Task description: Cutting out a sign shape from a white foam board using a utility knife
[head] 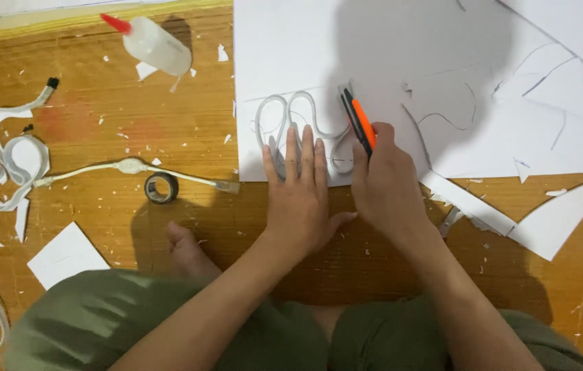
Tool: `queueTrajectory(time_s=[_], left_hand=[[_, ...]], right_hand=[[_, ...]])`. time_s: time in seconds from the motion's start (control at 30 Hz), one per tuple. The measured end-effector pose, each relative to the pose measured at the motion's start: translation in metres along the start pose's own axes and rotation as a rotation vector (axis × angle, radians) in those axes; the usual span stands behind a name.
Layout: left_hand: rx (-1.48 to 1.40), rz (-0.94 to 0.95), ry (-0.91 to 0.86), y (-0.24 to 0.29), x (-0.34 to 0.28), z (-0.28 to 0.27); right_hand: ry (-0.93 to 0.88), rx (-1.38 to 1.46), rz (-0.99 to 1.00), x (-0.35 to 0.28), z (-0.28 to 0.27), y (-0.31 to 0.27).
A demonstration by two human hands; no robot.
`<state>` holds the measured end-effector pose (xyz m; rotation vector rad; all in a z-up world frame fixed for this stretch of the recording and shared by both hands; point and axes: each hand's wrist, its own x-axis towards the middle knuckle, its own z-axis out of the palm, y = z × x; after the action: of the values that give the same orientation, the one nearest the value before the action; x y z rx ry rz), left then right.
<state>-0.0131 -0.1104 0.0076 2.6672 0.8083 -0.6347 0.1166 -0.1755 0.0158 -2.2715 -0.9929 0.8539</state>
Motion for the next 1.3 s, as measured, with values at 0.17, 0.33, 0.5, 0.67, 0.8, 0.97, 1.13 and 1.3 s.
queueTrajectory(time_s=[0.17, 0.33, 0.5, 0.67, 0.8, 0.97, 1.13, 1.3], left_hand=[[-0.02, 0.012, 0.095, 0.003, 0.004, 0.002], [0.055, -0.01, 0.061, 0.01, 0.012, 0.005], [0.121, -0.021, 0.045, 0.012, 0.014, 0.018], [0.173, 0.044, 0.356, 0.009, 0.014, 0.033], [0.205, 0.041, 0.352, 0.007, 0.019, 0.044], [0.188, -0.066, 0.036, 0.013, 0.018, 0.027], [0.088, -0.041, 0.142, 0.005, 0.012, 0.024], [-0.062, -0.081, 0.18, -0.025, 0.007, -0.005]], right_hand=[[0.018, 0.603, 0.186, 0.017, -0.008, 0.019], [0.023, 0.655, 0.184, 0.023, -0.041, 0.026], [0.002, 0.56, 0.239, 0.023, -0.045, 0.034], [0.132, 0.37, 0.108, 0.021, -0.031, 0.029], [0.152, 0.167, -0.126, 0.015, -0.011, 0.024], [0.09, -0.028, -0.114, 0.001, 0.004, 0.008], [0.177, 0.13, -0.08, 0.011, -0.004, 0.02], [0.251, 0.21, -0.018, 0.014, -0.008, 0.025]])
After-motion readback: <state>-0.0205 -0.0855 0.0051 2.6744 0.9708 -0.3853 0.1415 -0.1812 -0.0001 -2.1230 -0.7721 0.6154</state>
